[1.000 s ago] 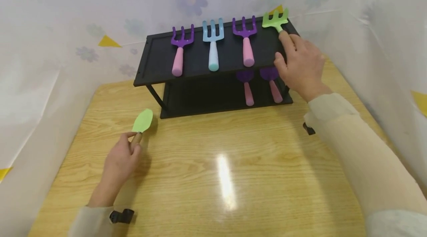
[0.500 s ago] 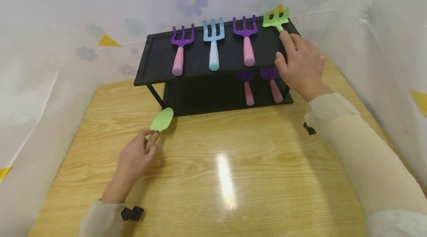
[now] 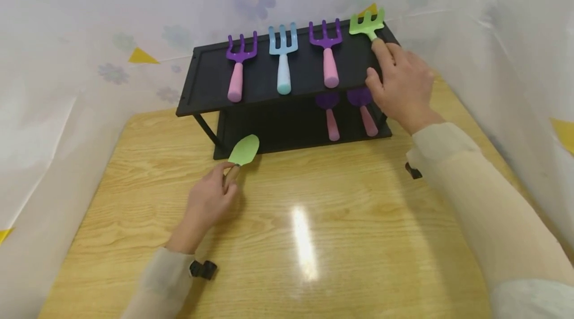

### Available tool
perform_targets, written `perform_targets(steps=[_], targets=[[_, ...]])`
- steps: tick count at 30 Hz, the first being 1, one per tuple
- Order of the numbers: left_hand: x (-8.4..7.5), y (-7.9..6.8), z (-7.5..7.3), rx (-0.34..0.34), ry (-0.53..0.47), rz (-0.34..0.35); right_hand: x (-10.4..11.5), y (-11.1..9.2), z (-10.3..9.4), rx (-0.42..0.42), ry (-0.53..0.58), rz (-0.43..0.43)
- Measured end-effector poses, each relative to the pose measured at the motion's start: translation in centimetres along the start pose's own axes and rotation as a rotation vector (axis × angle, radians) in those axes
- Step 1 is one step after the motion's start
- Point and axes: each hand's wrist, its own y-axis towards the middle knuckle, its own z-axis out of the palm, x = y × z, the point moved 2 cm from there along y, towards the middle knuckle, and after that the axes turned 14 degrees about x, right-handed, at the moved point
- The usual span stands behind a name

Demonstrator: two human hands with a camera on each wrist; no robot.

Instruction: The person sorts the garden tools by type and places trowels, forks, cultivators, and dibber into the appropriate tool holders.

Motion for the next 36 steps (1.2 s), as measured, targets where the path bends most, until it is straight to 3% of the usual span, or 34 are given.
perform_targets(steps=[17,36], targets=[[-3.7,4.9,1.6,0.093,-0.021,-0.034,-0.5,0.1,-0.1,-0.016,-0.014,0.008],[-5.3,7.0,3.1,0.129,-0.016,-0.075,0.0,0.1,0.1,-0.016,-0.022,0.001]])
